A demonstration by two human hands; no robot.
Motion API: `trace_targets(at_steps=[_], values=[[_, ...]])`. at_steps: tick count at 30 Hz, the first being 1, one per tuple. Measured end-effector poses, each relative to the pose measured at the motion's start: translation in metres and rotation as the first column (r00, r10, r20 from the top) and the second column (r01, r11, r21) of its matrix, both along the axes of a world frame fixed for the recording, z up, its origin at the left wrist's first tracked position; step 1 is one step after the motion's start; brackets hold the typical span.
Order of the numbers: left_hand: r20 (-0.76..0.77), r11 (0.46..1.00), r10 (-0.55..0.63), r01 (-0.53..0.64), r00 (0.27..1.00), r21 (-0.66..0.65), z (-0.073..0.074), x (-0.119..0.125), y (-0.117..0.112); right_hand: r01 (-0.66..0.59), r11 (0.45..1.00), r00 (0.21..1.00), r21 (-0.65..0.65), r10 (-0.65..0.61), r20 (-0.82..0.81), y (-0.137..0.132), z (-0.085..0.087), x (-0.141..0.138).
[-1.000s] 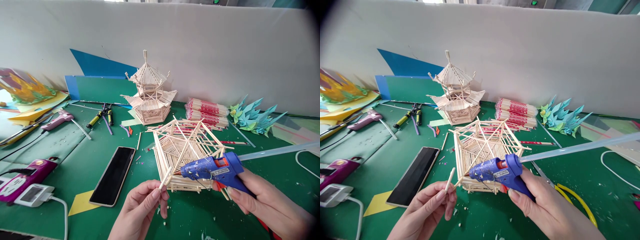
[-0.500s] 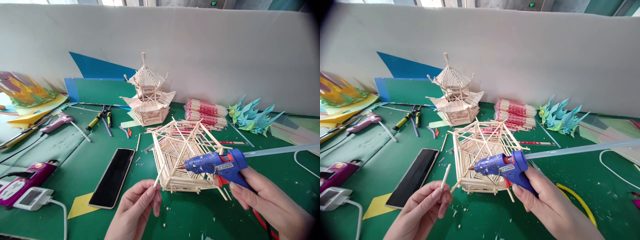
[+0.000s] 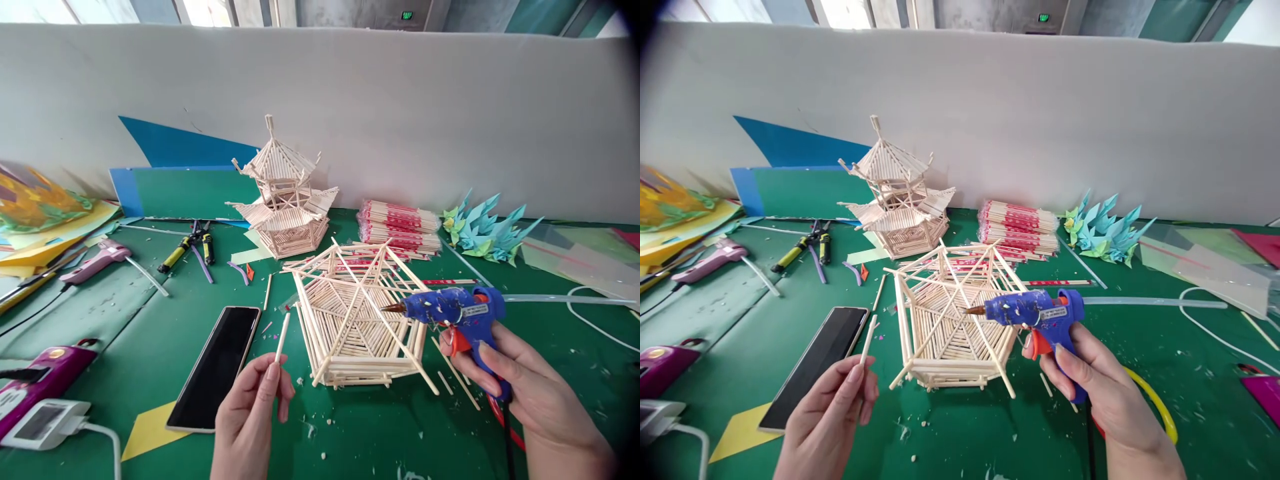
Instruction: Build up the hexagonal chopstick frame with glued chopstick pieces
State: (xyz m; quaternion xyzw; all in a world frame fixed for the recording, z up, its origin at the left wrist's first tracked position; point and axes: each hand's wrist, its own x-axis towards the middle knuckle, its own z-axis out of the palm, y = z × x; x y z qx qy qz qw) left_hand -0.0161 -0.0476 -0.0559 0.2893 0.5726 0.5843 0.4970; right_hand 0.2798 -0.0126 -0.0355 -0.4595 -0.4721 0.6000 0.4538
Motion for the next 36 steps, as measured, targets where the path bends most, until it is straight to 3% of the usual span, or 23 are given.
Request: trace_targets(at_steps=[4, 7, 11, 23, 36], values=[[-0.320, 0.992, 0.042, -0.002, 0.947, 0.125, -0.030, 0.003, 0.012, 0.027, 0.999, 0.988, -0.043, -0.033, -0.154, -0.001, -0.016, 0.008], [-0.399, 0.987, 0.084, -0.022, 0.913, 0.159, -0.050, 0.003, 0.019, 0.032, 0.994, 0.960, -0.100, -0.058, -0.273, 0.004, -0.033, 0.016], [-0.504, 0.982, 0.115, -0.020, 0.856, 0.189, -0.064, 0.001, 0.020, 0.045, 0.988, 0.932, -0.149, -0.095, -0.349, 0.011, -0.049, 0.022], [-0.713, 0.960, 0.179, 0.038, 0.678, 0.277, -0.065, 0.001, 0.022, -0.013, 0.992, 0.907, -0.125, -0.041, -0.420, 0.003, -0.059, 0.028], [-0.761, 0.950, 0.226, 0.034, 0.607, 0.310, -0.064, 0.001, 0.025, -0.058, 0.995, 0.888, -0.077, 0.016, -0.459, 0.001, -0.057, 0.030]])
